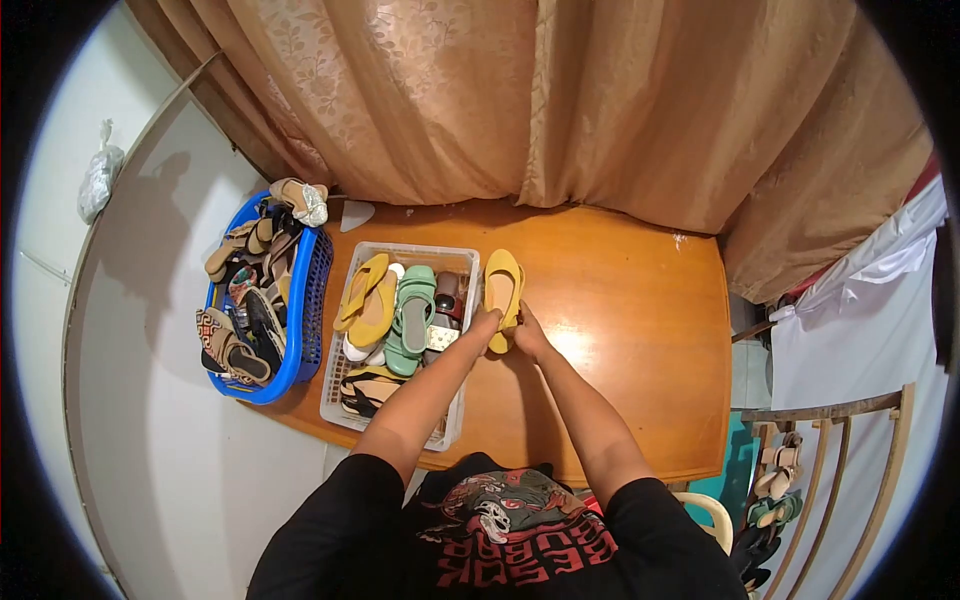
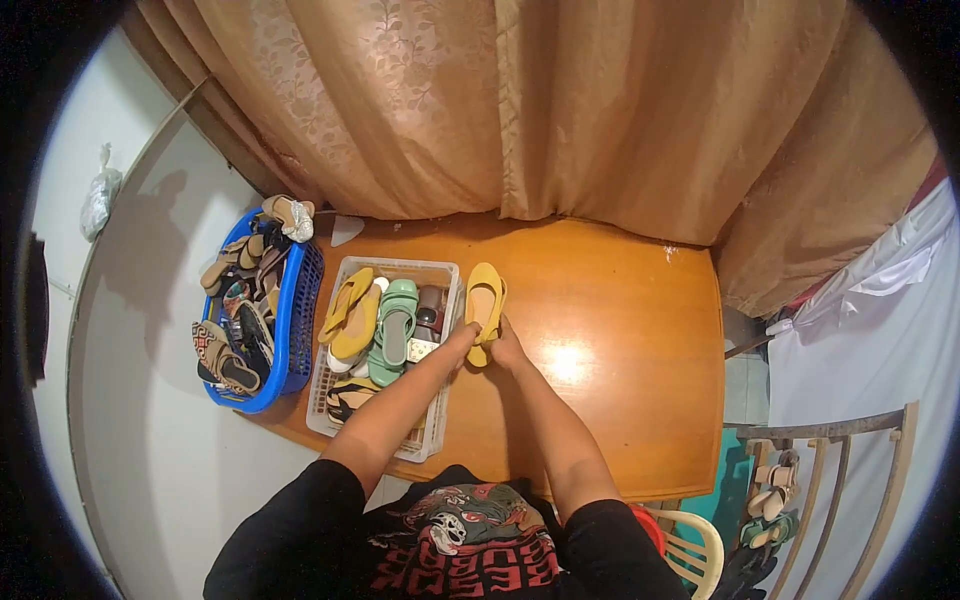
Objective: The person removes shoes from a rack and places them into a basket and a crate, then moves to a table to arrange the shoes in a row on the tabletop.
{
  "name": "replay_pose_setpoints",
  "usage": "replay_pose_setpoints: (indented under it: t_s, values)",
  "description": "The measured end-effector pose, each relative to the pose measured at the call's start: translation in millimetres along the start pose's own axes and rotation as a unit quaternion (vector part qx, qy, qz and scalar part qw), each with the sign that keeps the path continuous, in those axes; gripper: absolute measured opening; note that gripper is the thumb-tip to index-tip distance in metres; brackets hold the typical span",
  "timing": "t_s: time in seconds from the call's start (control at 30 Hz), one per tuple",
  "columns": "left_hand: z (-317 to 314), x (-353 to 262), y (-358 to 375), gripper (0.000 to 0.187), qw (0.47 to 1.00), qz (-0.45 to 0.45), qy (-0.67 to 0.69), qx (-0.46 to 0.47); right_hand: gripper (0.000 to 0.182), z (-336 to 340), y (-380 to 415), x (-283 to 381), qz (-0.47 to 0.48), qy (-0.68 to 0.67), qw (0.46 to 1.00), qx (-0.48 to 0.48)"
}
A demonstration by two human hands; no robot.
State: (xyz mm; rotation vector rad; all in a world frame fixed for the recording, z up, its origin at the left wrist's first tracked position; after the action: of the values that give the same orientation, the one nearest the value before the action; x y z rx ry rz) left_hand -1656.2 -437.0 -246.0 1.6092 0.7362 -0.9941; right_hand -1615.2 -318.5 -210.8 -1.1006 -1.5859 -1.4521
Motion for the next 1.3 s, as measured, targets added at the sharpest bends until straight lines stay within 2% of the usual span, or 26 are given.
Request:
replay_pose_setpoints:
  t_s: [0.07, 0.13, 0.2, 0.27, 0.33, 0.37, 0.4, 0.47, 0.5, 0.53, 0.6, 0.63, 0.67, 0.77, 0.83, 0.87, 0.93, 0.97, 1.03, 1.07, 1.13, 1.27, 1.3]
  values:
    - [-4, 1, -3, 0.06, 1.0, 0.006, 0.013, -0.011, 0.082, 1, -4, 0, -0.088, -0.01, 0.995, 0.039]
    - [-11, 7, -15, 0.061, 0.999, 0.006, 0.026, -0.022, 0.084, 2, -9, -6, -0.072, -0.033, 0.996, 0.027]
    - [-12, 6, -21, 0.063, 0.989, -0.092, -0.08, -0.088, 0.086, 2, -19, -12, -0.057, -0.056, 0.997, 0.017]
    - [-11, 12, -30, 0.069, 0.991, -0.085, -0.054, -0.088, 0.083, 4, -26, -25, -0.028, -0.045, 0.999, -0.003]
    - [-7, 21, -39, 0.075, 0.986, -0.048, -0.096, -0.127, 0.08, 4, -28, -24, -0.047, -0.077, 0.996, 0.007]
    - [-5, 24, -42, 0.083, 0.99, -0.052, -0.089, -0.096, 0.077, 3, -30, -21, -0.058, -0.11, 0.992, 0.014]
    - [-5, 24, -39, 0.083, 0.99, -0.051, -0.087, -0.1, 0.077, 3, -32, -28, -0.059, -0.108, 0.992, 0.017]
    - [-11, 13, -20, 0.089, 0.975, -0.056, -0.148, -0.154, 0.069, 7, -37, -47, -0.03, -0.117, 0.992, -0.032]
    - [-15, 2, -3, 0.094, 0.97, -0.032, -0.188, -0.149, 0.069, 7, -23, -42, -0.031, -0.095, 0.994, -0.035]
    - [-16, 3, 3, 0.094, 0.96, -0.055, -0.228, -0.156, 0.069, 5, -14, -46, -0.034, -0.092, 0.995, -0.029]
    - [-22, 1, 28, 0.096, 0.97, -0.052, -0.159, -0.177, 0.069, 7, 8, -56, -0.057, -0.052, 0.995, -0.058]
    - [-27, 3, 42, 0.096, 0.975, -0.062, -0.111, -0.184, 0.074, 9, 17, -63, -0.065, -0.095, 0.993, -0.015]
    - [-28, 8, 52, 0.096, 0.967, -0.046, -0.178, -0.178, 0.074, 11, 26, -69, -0.065, -0.091, 0.994, -0.008]
    - [-38, 29, 91, 0.096, 0.954, -0.03, -0.211, -0.208, 0.074, 16, 53, -87, -0.053, -0.11, 0.992, 0.008]
    - [-47, 32, 125, 0.095, 0.982, 0.003, -0.123, -0.146, 0.072, 17, 71, -98, -0.038, -0.064, 0.997, 0.021]
    - [-45, 37, 138, 0.095, 0.981, 0.003, -0.12, -0.151, 0.07, 18, 79, -102, -0.018, -0.02, 0.999, 0.026]
    - [-48, 58, 154, 0.094, 0.986, 0.03, -0.161, -0.044, 0.066, 21, 91, -116, 0.007, -0.019, 0.999, 0.039]
    - [-45, 70, 159, 0.094, 0.986, 0.03, -0.159, -0.048, 0.064, 23, 99, -121, -0.01, -0.017, 0.999, 0.033]
    - [-46, 84, 170, 0.089, 0.975, 0.02, -0.176, 0.134, 0.054, 14, 113, -118, -0.018, -0.017, 0.999, 0.026]
    - [-41, 94, 180, 0.089, 0.975, 0.024, -0.177, 0.132, 0.054, 9, 120, -118, -0.021, -0.019, 0.999, 0.028]
    - [-38, 47, 223, 0.078, 0.989, -0.065, 0.006, 0.134, 0.051, -12, 134, -103, -0.043, -0.088, 0.994, 0.058]
    - [1, 65, 241, 0.077, 0.99, -0.088, -0.023, 0.11, 0.049, -52, 153, -69, 0.0, -0.024, 0.998, 0.055]
    - [8, 41, 257, 0.076, 0.989, -0.086, 0.041, 0.117, 0.049, -63, 157, -56, 0.017, -0.015, 0.998, 0.059]
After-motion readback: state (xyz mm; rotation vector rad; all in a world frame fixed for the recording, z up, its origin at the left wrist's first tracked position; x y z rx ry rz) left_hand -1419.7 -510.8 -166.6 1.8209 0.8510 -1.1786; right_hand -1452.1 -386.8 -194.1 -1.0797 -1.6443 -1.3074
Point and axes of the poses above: each hand's wrist, its own y-axis away from the middle knuckle, its own z-axis out of the back of the hand, x = y × z, the point moved 4 cm from there along -y, towards the middle knuckle, and after that the axes turned 7 degrees about -z, right-handed, at the moved point
